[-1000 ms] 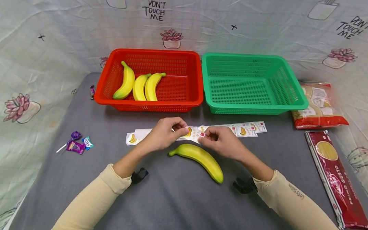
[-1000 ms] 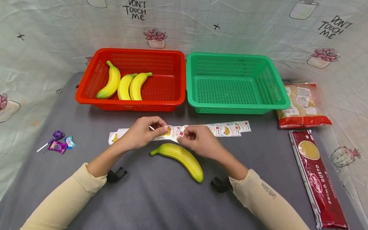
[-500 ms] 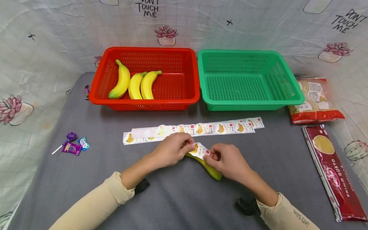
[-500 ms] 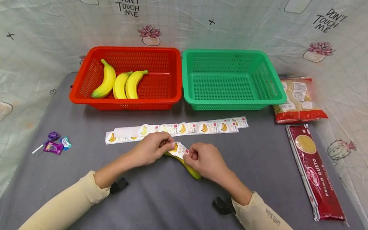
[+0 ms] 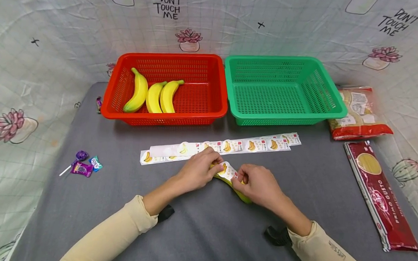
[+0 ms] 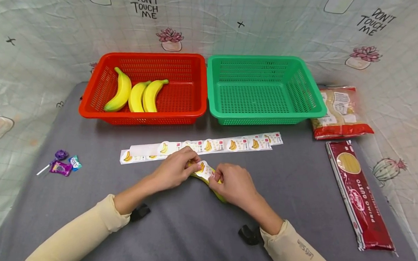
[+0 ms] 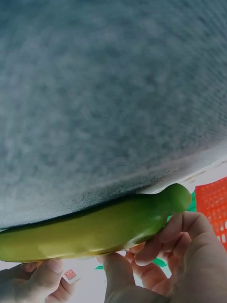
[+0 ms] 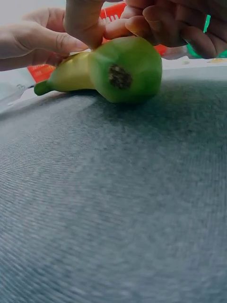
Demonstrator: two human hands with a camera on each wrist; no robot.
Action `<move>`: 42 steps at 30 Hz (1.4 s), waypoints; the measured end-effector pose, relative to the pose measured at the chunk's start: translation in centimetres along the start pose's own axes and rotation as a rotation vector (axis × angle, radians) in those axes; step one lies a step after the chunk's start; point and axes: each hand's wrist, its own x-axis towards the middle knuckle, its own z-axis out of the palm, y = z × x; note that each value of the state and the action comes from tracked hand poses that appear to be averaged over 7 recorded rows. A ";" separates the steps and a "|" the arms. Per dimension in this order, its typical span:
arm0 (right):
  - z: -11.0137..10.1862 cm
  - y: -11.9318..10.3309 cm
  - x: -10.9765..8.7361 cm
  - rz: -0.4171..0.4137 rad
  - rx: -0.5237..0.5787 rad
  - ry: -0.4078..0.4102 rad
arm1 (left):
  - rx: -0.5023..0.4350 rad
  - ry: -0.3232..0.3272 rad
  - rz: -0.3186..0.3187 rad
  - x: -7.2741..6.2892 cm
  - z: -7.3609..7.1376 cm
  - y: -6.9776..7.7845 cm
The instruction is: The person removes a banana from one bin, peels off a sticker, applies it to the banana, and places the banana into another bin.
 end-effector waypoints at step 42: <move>-1.1 -0.4 0.3 -0.052 -0.001 0.059 | -0.031 -0.196 -0.024 0.1 -0.5 -0.5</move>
